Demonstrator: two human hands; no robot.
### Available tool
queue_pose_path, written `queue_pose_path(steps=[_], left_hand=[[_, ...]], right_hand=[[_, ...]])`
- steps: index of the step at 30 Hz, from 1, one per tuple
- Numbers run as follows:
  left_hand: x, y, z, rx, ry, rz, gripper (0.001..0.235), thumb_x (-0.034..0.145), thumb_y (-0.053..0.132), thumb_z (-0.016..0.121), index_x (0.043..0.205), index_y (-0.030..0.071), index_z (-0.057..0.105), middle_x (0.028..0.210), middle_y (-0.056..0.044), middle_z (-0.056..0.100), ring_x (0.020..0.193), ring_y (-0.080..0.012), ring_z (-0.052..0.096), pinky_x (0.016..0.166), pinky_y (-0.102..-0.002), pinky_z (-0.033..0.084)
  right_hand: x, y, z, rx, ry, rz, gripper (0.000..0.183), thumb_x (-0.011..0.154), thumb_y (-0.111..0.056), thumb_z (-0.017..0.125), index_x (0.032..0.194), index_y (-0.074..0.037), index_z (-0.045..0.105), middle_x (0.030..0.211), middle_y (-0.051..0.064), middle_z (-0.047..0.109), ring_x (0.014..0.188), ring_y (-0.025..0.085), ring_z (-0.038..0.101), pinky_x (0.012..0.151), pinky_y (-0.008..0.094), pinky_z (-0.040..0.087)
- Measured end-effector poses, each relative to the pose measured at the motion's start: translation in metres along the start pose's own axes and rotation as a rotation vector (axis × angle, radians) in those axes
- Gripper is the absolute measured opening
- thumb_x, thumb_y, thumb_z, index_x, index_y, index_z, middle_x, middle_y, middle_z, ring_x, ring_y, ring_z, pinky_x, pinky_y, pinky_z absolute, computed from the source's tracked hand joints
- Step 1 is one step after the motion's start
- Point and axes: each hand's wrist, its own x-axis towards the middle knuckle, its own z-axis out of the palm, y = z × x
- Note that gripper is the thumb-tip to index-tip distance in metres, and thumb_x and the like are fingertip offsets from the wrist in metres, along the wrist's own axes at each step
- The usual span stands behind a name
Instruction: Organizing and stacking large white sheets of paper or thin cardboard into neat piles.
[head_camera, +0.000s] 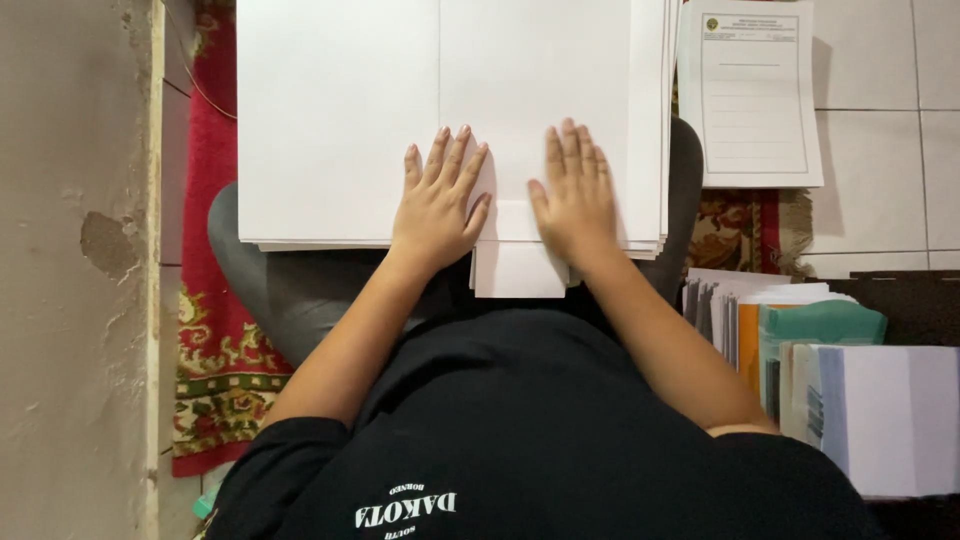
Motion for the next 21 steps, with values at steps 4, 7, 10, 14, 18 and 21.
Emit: queue_pose_path(steps=[4, 7, 10, 14, 18, 21], left_hand=[[0.001, 0.0, 0.003, -0.004, 0.011, 0.007, 0.064, 0.102, 0.04, 0.045, 0.161, 0.017, 0.032, 0.169, -0.012, 0.019, 0.156, -0.0336, 0.011, 0.121, -0.061, 0.002], [0.0, 0.0, 0.005, -0.015, 0.046, 0.017, 0.064, 0.101, 0.038, 0.045, 0.16, 0.017, 0.033, 0.168, -0.012, 0.021, 0.156, -0.0334, 0.011, 0.121, -0.06, 0.001], [0.0, -0.002, 0.008, -0.01, 0.075, 0.018, 0.064, 0.099, 0.028, 0.044, 0.16, 0.013, 0.033, 0.168, -0.012, 0.023, 0.155, -0.033, 0.016, 0.121, -0.059, 0.005], [0.0, -0.005, 0.009, 0.005, 0.076, 0.035, 0.065, 0.097, 0.03, 0.046, 0.159, 0.014, 0.035, 0.168, -0.012, 0.023, 0.155, -0.0335, 0.015, 0.12, -0.059, 0.005], [-0.001, -0.003, 0.007, -0.008, 0.08, 0.055, 0.064, 0.1, 0.038, 0.051, 0.158, 0.015, 0.038, 0.166, -0.016, 0.026, 0.154, -0.0371, 0.016, 0.119, -0.062, 0.007], [0.003, -0.002, 0.022, 0.045, 0.132, 0.135, 0.061, 0.098, 0.033, 0.061, 0.156, 0.022, 0.044, 0.161, -0.022, 0.032, 0.15, -0.0458, 0.02, 0.114, -0.07, 0.013]], right_hand=[[0.001, -0.016, 0.001, 0.031, -0.07, 0.058, 0.071, 0.105, -0.04, 0.045, 0.16, 0.001, 0.03, 0.166, 0.027, 0.021, 0.154, 0.041, 0.017, 0.123, 0.053, 0.01], [0.015, -0.04, 0.01, 0.001, -0.001, -0.03, 0.072, 0.101, -0.038, 0.055, 0.157, 0.003, 0.036, 0.161, 0.033, 0.027, 0.15, 0.048, 0.024, 0.12, 0.056, 0.017], [0.024, -0.052, 0.011, 0.047, -0.045, -0.141, 0.066, 0.104, -0.036, 0.048, 0.158, -0.001, 0.035, 0.165, 0.026, 0.023, 0.153, 0.042, 0.021, 0.122, 0.053, 0.014], [0.014, -0.034, -0.007, 0.07, -0.106, -0.102, 0.068, 0.103, -0.038, 0.044, 0.16, -0.003, 0.031, 0.166, 0.023, 0.023, 0.154, 0.039, 0.021, 0.123, 0.052, 0.014], [-0.007, -0.002, -0.011, 0.023, -0.098, -0.036, 0.07, 0.104, -0.041, 0.044, 0.161, -0.004, 0.029, 0.166, 0.024, 0.023, 0.153, 0.041, 0.021, 0.123, 0.053, 0.014], [-0.012, 0.001, -0.013, 0.039, -0.079, -0.028, 0.069, 0.105, -0.041, 0.043, 0.162, -0.005, 0.028, 0.166, 0.023, 0.023, 0.153, 0.04, 0.021, 0.123, 0.053, 0.013]])
